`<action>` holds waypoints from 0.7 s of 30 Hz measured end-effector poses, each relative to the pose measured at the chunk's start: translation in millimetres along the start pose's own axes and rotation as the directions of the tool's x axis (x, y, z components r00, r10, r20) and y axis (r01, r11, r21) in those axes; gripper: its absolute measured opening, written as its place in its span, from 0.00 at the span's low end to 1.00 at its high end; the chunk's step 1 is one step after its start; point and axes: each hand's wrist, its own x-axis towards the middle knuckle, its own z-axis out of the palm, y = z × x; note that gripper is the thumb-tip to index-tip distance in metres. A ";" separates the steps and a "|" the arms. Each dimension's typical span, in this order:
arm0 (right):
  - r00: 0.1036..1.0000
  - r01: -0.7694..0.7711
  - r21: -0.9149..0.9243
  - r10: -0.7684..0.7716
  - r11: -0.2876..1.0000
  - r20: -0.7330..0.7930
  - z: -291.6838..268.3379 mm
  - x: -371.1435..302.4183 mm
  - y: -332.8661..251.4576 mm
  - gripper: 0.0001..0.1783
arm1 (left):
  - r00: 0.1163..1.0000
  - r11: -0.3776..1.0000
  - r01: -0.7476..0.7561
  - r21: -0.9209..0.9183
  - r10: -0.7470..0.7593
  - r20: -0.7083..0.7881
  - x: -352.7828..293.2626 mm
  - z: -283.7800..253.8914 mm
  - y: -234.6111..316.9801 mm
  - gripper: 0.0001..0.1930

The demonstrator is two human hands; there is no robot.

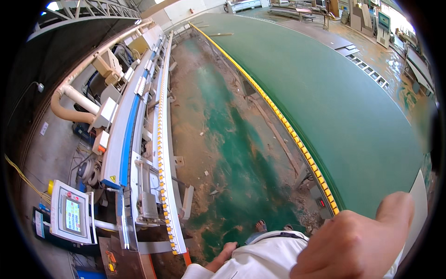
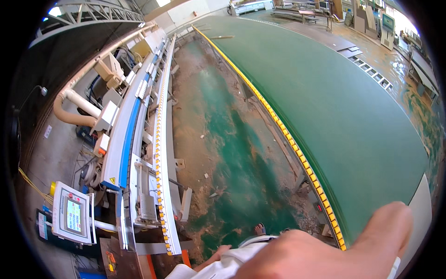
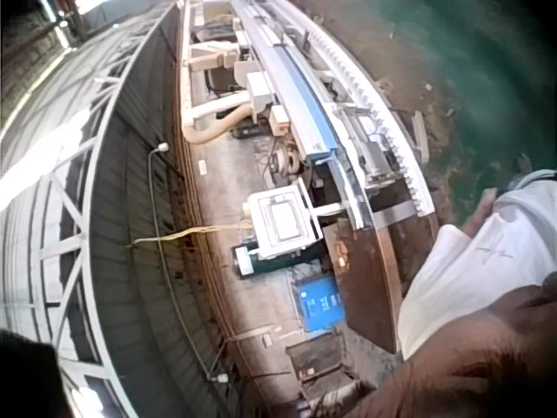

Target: The person repeatedly picks up rectangular wooden pieces from a conveyor belt, places them into a machine, and removes the processed pieces. The person stacks the processed pieces on a nearby table.

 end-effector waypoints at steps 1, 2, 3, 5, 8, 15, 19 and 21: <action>0.991 -0.043 0.037 0.038 0.998 0.126 -11.3 -3.4 -1.0 0.06 | 0.999 0.997 0.037 -0.071 -0.038 0.000 -19.2 -7.8 13.5 0.23; 0.965 -0.106 0.049 0.091 0.993 0.247 -21.0 -10.2 -4.3 0.09 | 0.998 0.989 0.055 -0.139 -0.053 0.016 -35.0 -25.0 58.6 0.23; 0.959 -0.200 0.085 0.177 0.976 0.222 -24.2 -20.6 -0.4 0.08 | 0.997 0.984 0.082 -0.157 -0.083 -0.002 -29.0 -43.9 81.6 0.21; 0.911 -0.342 0.076 0.311 0.937 0.270 -28.3 -25.1 60.1 0.16 | 0.992 0.961 0.094 -0.262 -0.113 -0.058 -31.3 -42.3 51.6 0.17; 0.778 -0.627 -0.314 0.597 0.713 -0.198 -20.0 -55.0 155.2 0.14 | 0.997 0.922 0.049 -0.383 -0.067 -0.034 6.6 -39.6 88.2 0.18; 0.527 -0.846 -0.495 0.446 0.198 -0.723 36.5 -246.8 354.7 0.41 | 0.993 0.879 -0.048 -0.475 -0.009 -0.116 -40.7 -62.3 190.7 0.26; 0.405 -0.889 -0.457 0.534 0.039 -0.742 108.9 -317.6 363.5 0.43 | 0.875 0.908 -0.182 -0.377 -0.025 -0.483 -54.2 -39.3 141.3 0.18; 0.416 -0.878 -0.478 0.533 0.025 -0.737 126.0 -327.9 352.4 0.41 | 0.758 0.933 -0.204 -0.296 -0.041 -0.651 -42.3 -5.6 62.1 0.19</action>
